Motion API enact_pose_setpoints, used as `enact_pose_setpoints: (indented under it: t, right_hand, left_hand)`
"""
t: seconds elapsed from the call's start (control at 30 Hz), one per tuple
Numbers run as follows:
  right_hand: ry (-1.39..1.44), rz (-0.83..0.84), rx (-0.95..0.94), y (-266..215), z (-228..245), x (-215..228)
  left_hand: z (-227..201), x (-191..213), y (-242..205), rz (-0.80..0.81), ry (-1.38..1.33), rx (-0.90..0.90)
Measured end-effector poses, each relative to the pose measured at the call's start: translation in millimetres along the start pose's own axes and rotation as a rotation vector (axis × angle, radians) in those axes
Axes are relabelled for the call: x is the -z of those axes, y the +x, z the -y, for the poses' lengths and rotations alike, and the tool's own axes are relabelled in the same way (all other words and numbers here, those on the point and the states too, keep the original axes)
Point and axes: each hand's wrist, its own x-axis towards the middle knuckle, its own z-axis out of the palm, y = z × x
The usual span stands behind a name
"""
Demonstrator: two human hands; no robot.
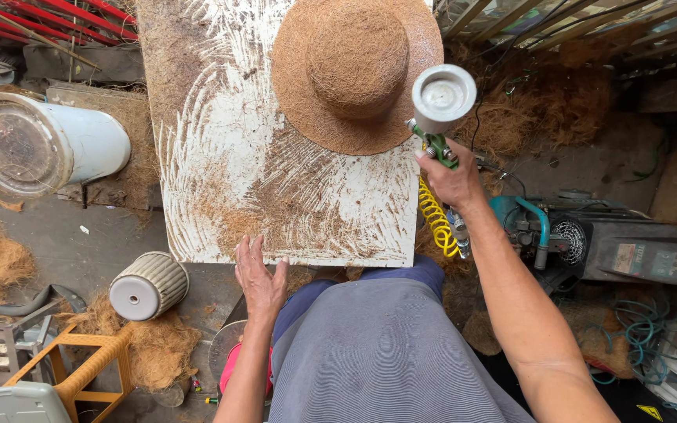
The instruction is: The person uses a spray gun to apply a finish to a straw hat placed on a workbench. They rotate the hat with one hand while spraying the exterior and interior surfaces with the other hand, ensuring even coverage.
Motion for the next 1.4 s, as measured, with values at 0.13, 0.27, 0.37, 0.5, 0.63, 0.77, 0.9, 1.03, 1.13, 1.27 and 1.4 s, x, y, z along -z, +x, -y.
enact_pose_setpoints:
  t: [0.13, 0.27, 0.37, 0.5, 0.63, 0.77, 0.9, 1.03, 1.13, 1.27, 1.4]
  right_hand:
    - [0.014, -0.019, -0.008, -0.2, 14.0, 4.9]
    - [0.025, -0.068, -0.059, 0.2, 22.7, 6.7]
    - [0.031, -0.065, -0.048, -2.2, 28.0, 1.4]
    - [-0.022, -0.011, 0.008, 1.3, 15.4, -14.8]
    - [0.0, -0.019, 0.018, 1.5, -0.6, -37.7]
    - [-0.058, -0.041, -0.053, -2.1, -0.1, -47.8]
    - [-0.051, -0.055, -0.088, -2.5, -10.8, -49.9]
    - [-0.063, -0.065, -0.108, -7.5, 20.2, -37.8]
    - [-0.065, -0.084, -0.15, -4.2, 9.8, -31.9]
    - [-0.102, -0.122, -0.195, 1.2, -9.9, -28.2]
    - [-0.111, -0.138, -0.219, 10.8, -45.4, -21.8]
  left_hand:
    - [2.4, 1.7, 0.0, -0.013, -0.018, 0.017]
    - [9.6, 0.6, -0.4, -0.01, -0.014, 0.017]
    - [11.8, 0.1, 1.7, -0.008, -0.01, 0.013]
    - [5.8, 6.5, 5.2, -0.002, -0.048, 0.025]
    - [8.0, 10.5, 7.0, -0.005, -0.044, 0.02]
    - [15.4, 13.4, 10.7, 0.001, -0.042, 0.029]
    - [21.0, 15.5, 12.0, 0.007, -0.026, 0.026]
    - [11.8, 22.9, 13.4, 0.016, -0.029, 0.043]
    - [13.9, 22.8, 13.3, 0.028, -0.034, 0.056]
    - [15.5, 22.7, 14.5, 0.011, -0.005, 0.02]
    - [21.2, 19.6, 13.7, -0.001, 0.015, 0.002]
